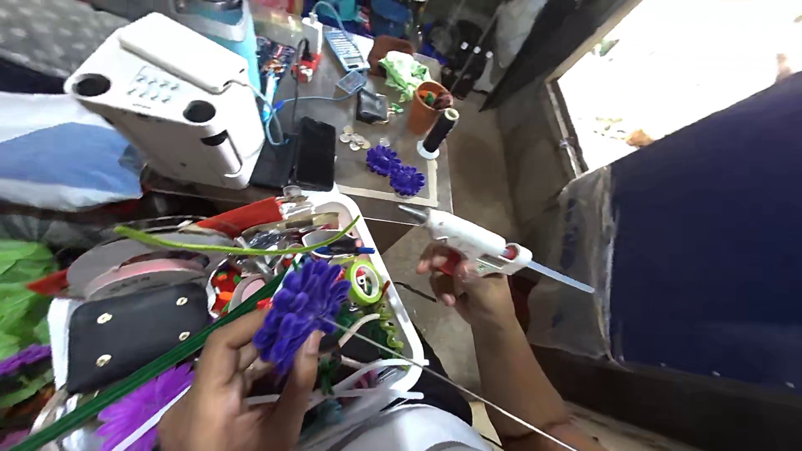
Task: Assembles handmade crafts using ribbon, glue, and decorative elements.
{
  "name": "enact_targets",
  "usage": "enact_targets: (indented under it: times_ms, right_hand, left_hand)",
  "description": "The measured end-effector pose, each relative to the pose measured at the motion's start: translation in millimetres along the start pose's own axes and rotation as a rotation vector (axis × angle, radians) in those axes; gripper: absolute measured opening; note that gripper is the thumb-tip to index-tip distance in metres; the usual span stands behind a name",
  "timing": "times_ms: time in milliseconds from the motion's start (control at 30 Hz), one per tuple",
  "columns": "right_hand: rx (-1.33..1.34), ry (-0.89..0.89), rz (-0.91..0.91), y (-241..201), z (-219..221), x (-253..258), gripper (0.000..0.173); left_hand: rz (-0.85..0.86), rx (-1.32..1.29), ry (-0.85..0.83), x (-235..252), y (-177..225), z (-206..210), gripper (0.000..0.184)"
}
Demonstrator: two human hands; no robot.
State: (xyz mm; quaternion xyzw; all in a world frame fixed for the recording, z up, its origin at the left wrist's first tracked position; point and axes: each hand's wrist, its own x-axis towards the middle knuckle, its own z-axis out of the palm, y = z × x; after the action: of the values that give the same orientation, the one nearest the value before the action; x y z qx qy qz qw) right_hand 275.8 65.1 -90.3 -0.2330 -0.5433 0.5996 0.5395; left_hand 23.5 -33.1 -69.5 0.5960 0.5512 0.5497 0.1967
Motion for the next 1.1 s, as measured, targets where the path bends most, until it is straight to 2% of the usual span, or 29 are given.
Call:
enact_targets:
  times_ms: [100,133,300,500,700,833,933,1033,1100]
  right_hand:
    - [-0.342,0.163,0.000,-4.1,-14.2,2.7,0.022]
    - [-0.377,0.198,0.008,-5.5,-18.9,2.7,0.020]
    - [-0.206,0.248,-0.027,-10.0,-27.8,-2.6,0.010]
    - [-0.135,0.300,-0.048,-5.9,-19.3,-5.7,0.016]
    - [-0.032,0.218,-0.029,-0.8,-25.5,-4.1,0.010]
    - [0.127,0.181,-0.006,0.1,-31.2,-0.7,0.002]
    - [0.223,0.148,0.024,1.2,-41.6,1.7,0.019]
    - [0.262,0.348,0.120,5.6,-48.5,3.9,0.035]
    - [0.299,0.574,0.221,9.2,-53.7,10.8,0.025]
  left_hand:
    - [-0.016,-0.069,-0.011,-0.7,1.5,-0.7,0.029]
    - [-0.022,-0.082,-0.016,-0.7,1.6,-0.8,0.029]
    - [-0.035,-0.091,-0.034,0.1,2.3,-1.2,0.029]
    - [-0.002,-0.034,-0.043,0.0,2.1,0.0,0.027]
    - [0.009,-0.038,-0.046,-0.4,2.3,-3.7,0.026]
    - [0.012,-0.054,-0.044,-0.2,2.6,-5.4,0.026]
    - [0.016,-0.038,-0.048,-0.5,1.9,-5.9,0.027]
    - [0.007,0.013,-0.048,-1.7,1.2,-6.2,0.030]
    - [-0.005,0.036,-0.039,-2.4,1.5,-5.2,0.030]
